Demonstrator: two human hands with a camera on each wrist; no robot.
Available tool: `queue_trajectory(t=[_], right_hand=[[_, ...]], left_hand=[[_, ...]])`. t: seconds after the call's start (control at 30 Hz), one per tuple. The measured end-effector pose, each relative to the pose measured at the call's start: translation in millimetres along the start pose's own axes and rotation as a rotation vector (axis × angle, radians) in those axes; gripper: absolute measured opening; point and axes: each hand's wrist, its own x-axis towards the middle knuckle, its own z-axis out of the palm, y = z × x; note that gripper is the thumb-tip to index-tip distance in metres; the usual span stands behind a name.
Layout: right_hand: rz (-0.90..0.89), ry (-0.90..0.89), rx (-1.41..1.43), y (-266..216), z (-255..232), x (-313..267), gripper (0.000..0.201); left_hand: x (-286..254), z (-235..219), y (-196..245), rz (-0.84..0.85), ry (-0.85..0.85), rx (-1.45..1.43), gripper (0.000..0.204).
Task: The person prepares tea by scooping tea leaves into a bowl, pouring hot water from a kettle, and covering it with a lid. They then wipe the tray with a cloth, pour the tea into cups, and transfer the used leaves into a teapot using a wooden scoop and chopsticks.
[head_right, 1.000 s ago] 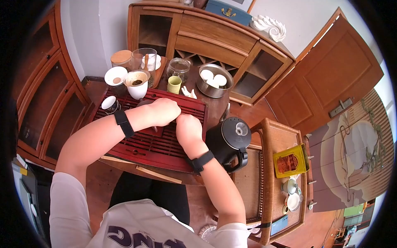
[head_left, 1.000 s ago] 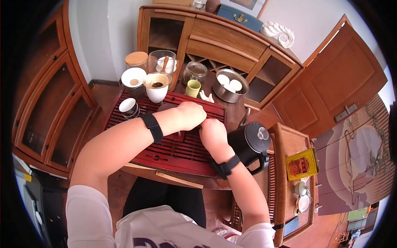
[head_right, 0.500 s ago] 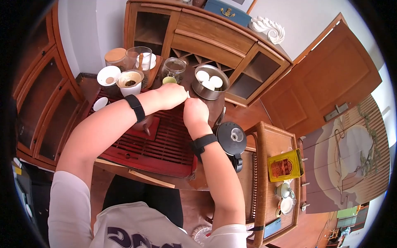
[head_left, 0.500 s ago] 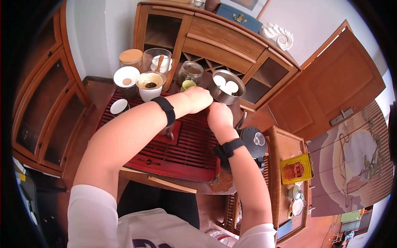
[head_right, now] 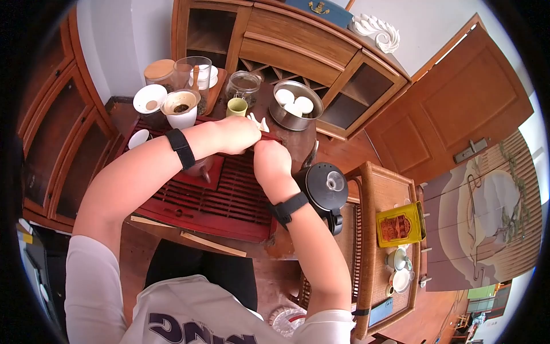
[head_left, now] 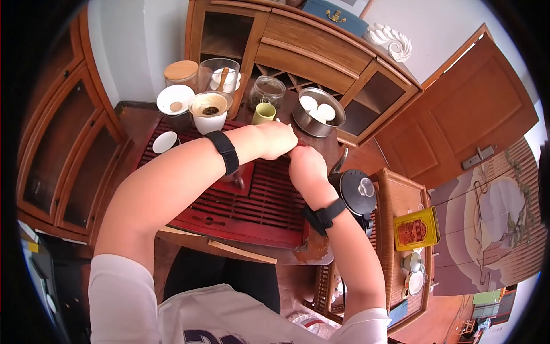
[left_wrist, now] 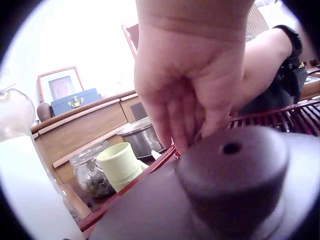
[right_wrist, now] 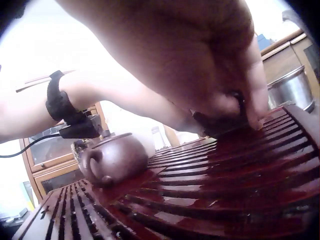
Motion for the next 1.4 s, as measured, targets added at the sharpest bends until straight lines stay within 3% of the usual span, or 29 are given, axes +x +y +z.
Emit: queue_trajectory(t=[0.1,0.27,0.47,0.5,0.6,0.7,0.77,0.83,1.07,1.33,1.4], right_hand=[[-0.010,-0.027,-0.025,-7,-5,-15,0.010],[-0.037,-0.009,-0.030,-13,-5,-36,0.009],[-0.150,-0.119,-0.111,-23,-23,-59,0.010],[-0.129,-0.130,-0.013,-17,-21,-55,0.008],[-0.005,-0.021,0.005,-7,-26,-38,0.007],[0.109,0.088,0.058,7,-17,-14,0.010],[0.154,0.131,0.065,11,-7,0,0.010],[0.233,0.054,0.008,10,-2,9,0.010],[0.200,-0.056,-0.106,-2,5,0,0.014],[0.234,0.066,-0.117,-27,31,-4,0.013],[0.223,0.008,-0.095,-31,21,-7,0.012]], left_hand=[[-4,-6,10,0.033,-0.101,0.028,0.011],[-15,-7,23,0.064,-0.069,0.019,0.011],[-29,-13,36,0.161,-0.124,0.051,0.010],[-26,-14,36,0.162,-0.125,0.054,0.010],[-12,-15,32,0.038,0.110,0.070,0.013],[13,-19,20,-0.039,0.138,0.097,0.014],[29,-14,12,-0.052,0.112,0.114,0.015],[39,-5,4,-0.043,0.094,0.128,0.015],[41,2,2,0.038,-0.043,0.118,0.013],[32,-2,-1,0.198,0.027,0.177,0.013],[29,-6,5,0.148,-0.112,0.219,0.015]])
